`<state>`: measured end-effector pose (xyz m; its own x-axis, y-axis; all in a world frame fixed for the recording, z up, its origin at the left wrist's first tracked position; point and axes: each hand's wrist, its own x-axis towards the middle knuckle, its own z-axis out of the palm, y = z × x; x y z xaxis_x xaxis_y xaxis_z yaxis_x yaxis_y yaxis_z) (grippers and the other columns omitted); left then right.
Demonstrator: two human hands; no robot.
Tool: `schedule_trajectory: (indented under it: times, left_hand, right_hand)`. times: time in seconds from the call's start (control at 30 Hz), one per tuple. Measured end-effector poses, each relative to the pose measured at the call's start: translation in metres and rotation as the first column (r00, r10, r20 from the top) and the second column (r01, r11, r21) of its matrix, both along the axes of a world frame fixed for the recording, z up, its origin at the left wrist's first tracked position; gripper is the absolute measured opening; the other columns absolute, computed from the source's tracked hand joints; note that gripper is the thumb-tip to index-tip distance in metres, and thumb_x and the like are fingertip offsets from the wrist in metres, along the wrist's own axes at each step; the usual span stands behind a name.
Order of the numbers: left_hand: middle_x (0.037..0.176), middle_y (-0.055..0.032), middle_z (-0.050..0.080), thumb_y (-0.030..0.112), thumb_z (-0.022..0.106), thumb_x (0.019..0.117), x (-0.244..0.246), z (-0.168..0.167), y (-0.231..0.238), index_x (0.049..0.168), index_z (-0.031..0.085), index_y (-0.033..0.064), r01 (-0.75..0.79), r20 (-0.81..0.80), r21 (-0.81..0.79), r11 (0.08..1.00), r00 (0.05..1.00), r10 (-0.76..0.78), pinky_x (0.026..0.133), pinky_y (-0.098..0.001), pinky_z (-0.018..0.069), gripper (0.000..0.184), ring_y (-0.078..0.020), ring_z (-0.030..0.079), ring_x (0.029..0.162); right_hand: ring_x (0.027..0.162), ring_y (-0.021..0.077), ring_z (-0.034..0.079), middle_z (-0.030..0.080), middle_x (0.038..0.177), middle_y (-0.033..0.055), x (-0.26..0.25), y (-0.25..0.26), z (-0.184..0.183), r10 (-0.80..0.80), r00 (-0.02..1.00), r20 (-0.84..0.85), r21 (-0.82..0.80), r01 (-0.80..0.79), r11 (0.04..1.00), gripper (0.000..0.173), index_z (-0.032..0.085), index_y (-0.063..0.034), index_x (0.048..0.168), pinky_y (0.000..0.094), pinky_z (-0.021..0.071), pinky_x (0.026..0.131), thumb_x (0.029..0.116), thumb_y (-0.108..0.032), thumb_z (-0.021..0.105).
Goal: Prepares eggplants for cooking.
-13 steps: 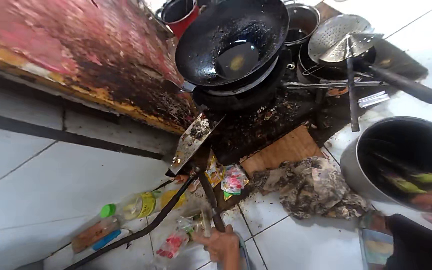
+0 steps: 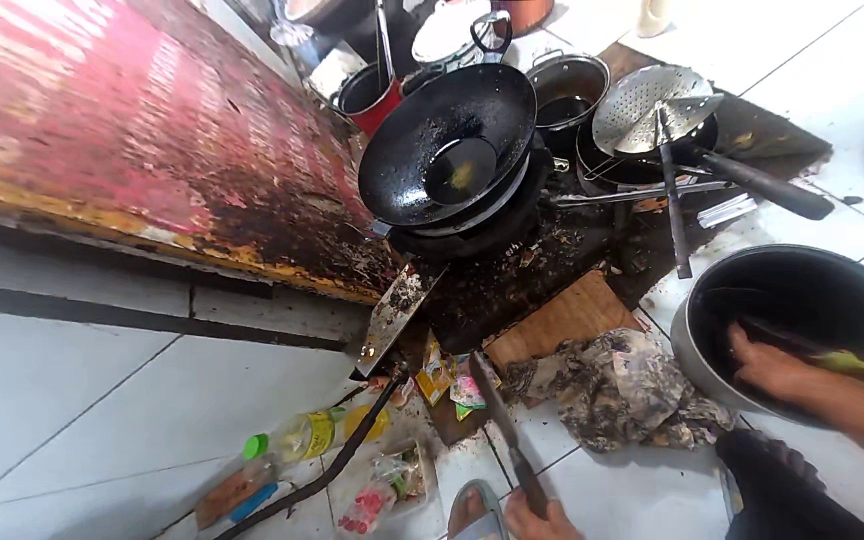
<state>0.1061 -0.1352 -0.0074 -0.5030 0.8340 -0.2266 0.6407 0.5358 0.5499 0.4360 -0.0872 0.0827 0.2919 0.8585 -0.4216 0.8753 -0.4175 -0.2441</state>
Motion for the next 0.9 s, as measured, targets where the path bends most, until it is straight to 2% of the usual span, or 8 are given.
schedule_trajectory:
  times: [0.13, 0.23, 0.37, 0.6, 0.67, 0.77, 0.87, 0.9]
  left_hand:
    - [0.114, -0.0313, 0.057, 0.0, 0.061, 0.0955, 0.049, 0.018, -0.004, 0.13, 0.051, -0.0138, 0.0, 0.283, -0.103, 0.995, 0.959, 0.029, 0.061, -0.0441, 0.0593, 0.038, -0.0308, 0.067, 0.069]
    - [0.107, -0.0281, 0.06, 0.0, 0.064, 0.0925, 0.069, 0.015, -0.01, 0.124, 0.054, -0.0121, 0.094, 0.318, -0.138, 0.986, 0.947, -0.046, 0.061, -0.0435, 0.0594, 0.035, -0.029, 0.066, 0.066]
    - [0.107, -0.0273, 0.06, 0.002, 0.064, 0.0949, 0.086, 0.011, -0.01, 0.122, 0.054, -0.0117, 0.207, 0.379, -0.182, 0.961, 0.917, -0.126, 0.062, -0.0419, 0.0602, 0.032, -0.028, 0.067, 0.067]
    - [0.139, -0.0308, 0.05, 0.018, 0.066, 0.0956, 0.105, 0.055, 0.018, 0.135, 0.053, -0.0091, 0.556, 0.259, -0.386, 0.736, 0.831, -0.492, 0.095, -0.0526, 0.0526, 0.05, -0.0411, 0.06, 0.118]
    - [0.15, -0.0361, 0.04, 0.023, 0.068, 0.0882, 0.11, 0.07, 0.02, 0.146, 0.045, -0.0084, 0.676, -0.02, -0.081, 0.732, 0.733, -0.68, 0.09, -0.0576, 0.0545, 0.07, -0.0482, 0.057, 0.123]
    - [0.15, -0.0296, 0.047, 0.028, 0.055, 0.097, 0.125, 0.085, 0.045, 0.144, 0.057, 0.0072, 0.843, -0.438, 0.391, 0.369, 0.524, -0.731, 0.107, -0.0682, 0.0344, 0.051, -0.0548, 0.039, 0.14]
    - [0.166, -0.0078, 0.033, 0.018, 0.054, 0.0995, 0.138, 0.109, 0.067, 0.153, 0.045, 0.025, 0.952, -0.653, 0.304, 0.044, 0.242, -0.718, 0.121, -0.0644, 0.002, 0.055, -0.0414, 0.007, 0.157]
    - [0.157, -0.0074, 0.047, 0.017, 0.058, 0.0977, 0.139, 0.111, 0.074, 0.145, 0.055, 0.0214, 0.954, -0.702, 0.298, -0.033, 0.196, -0.684, 0.122, -0.064, 0.0037, 0.047, -0.0396, 0.019, 0.155]
  right_hand:
    - [0.079, 0.0334, 0.058, 0.06, 0.11, 0.0273, 0.059, 0.027, -0.054, -0.579, 0.696, -0.425, -0.435, 0.403, 0.805, 0.085, 0.017, -0.0231, 0.165, 0.0499, 0.0492, 0.068, 0.0957, 0.003, 0.06]
    - [0.049, 0.0164, 0.047, 0.053, 0.076, 0.0119, 0.068, 0.02, -0.034, -0.67, 0.512, -0.537, -0.476, 0.472, 0.742, 0.068, 0.034, -0.0251, 0.158, 0.029, 0.0396, 0.043, 0.098, 0.001, 0.051]
    - [0.043, 0.0158, 0.049, 0.055, 0.071, 0.0114, 0.074, 0.004, -0.028, -0.624, 0.349, -0.699, -0.41, 0.519, 0.75, 0.057, 0.044, -0.0187, 0.151, 0.0268, 0.04, 0.037, 0.0979, 0.001, 0.046]
    - [0.046, 0.0128, 0.056, 0.066, 0.08, 0.0106, 0.064, -0.03, 0.013, -0.433, 0.145, -0.889, -0.256, 0.628, 0.735, 0.057, 0.05, -0.0153, 0.144, 0.022, 0.0411, 0.035, 0.0894, -0.002, 0.045]
    - [0.046, 0.0113, 0.056, 0.067, 0.079, 0.0095, 0.059, -0.035, 0.031, -0.368, 0.132, -0.921, -0.218, 0.608, 0.763, 0.054, 0.053, -0.0134, 0.138, 0.02, 0.0408, 0.036, 0.0861, -0.001, 0.045]
    - [0.053, 0.012, 0.062, 0.069, 0.08, 0.0077, 0.047, -0.039, 0.051, -0.285, 0.129, -0.95, -0.187, 0.497, 0.847, 0.053, 0.058, -0.0126, 0.131, 0.0213, 0.0487, 0.042, 0.0784, -0.006, 0.051]
    - [0.055, 0.0109, 0.063, 0.07, 0.082, 0.0044, 0.025, -0.037, 0.047, -0.173, 0.07, -0.982, -0.149, 0.266, 0.953, 0.044, 0.068, -0.021, 0.121, 0.0242, 0.0532, 0.046, 0.0771, -0.021, 0.064]
    - [0.055, 0.0104, 0.064, 0.07, 0.083, 0.0039, 0.017, -0.035, 0.04, -0.145, 0.023, -0.989, -0.139, 0.169, 0.976, 0.039, 0.07, -0.0246, 0.119, 0.0243, 0.0542, 0.047, 0.081, -0.027, 0.067]
